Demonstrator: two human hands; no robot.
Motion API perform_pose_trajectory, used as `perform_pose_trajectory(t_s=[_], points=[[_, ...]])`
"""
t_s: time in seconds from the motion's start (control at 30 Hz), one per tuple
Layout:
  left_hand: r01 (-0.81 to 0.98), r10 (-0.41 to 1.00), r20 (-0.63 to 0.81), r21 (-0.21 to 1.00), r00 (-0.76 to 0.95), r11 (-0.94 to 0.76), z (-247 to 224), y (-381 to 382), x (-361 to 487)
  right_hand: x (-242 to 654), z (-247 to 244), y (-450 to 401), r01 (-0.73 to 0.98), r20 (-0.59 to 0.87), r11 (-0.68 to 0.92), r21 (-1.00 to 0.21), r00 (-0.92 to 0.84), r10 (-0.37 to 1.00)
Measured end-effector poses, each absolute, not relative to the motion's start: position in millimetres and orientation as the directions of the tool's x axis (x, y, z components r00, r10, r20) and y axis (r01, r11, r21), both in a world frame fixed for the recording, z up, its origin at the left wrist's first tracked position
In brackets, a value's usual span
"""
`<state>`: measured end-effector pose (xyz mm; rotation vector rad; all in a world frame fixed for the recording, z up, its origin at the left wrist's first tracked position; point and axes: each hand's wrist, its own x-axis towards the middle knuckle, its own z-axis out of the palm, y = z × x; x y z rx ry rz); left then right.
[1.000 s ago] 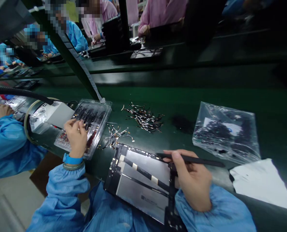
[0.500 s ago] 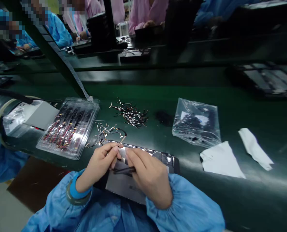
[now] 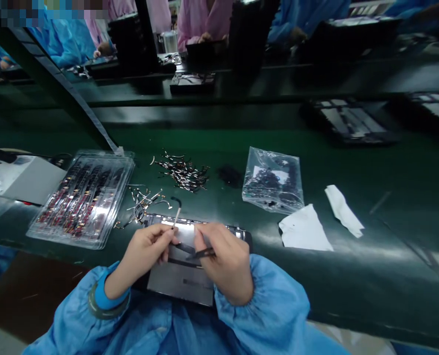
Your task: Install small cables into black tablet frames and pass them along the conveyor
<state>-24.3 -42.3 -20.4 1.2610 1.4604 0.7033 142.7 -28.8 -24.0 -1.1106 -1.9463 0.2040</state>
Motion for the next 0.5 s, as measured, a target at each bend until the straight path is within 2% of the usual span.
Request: perform_pose_trajectory(t_s=[0.07,0.13,0.2,0.27,0.37,0.5], points=[[0.340,0.951,-0.301,0.903,0.068,0.262,-20,-43,-23,143,-25,-32,0.604,0.618,0.664,-0.441,-0.332,0.713],[0.443,0.987,-0.144,0.891,0.071,0.098,-22,-47,-20,140,-28,-35,0.597,0.624,0.728,-0.336,-0.438,0.647],[0.567,0.993,0.029,0.819,0.111,-0.087,-25,-53,-17,137,-33,-35,0.622,0.614,0.733,-0.275,-0.473,0.632],[0.648,0.978,0.102,0.735,0.184,-0.199,-29,-56,-15,135,-37,-34,0.651,0.605,0.716,-0.253,-0.471,0.642],[0.652,0.971,0.100,0.726,0.216,-0.219,-32,-56,-16,137,-38,-32,0.669,0.578,0.689,-0.279,-0.456,0.677],[0.576,0.990,0.099,0.806,0.099,-0.138,-30,-52,-18,141,-38,-35,0.617,0.604,0.718,-0.322,-0.450,0.658]])
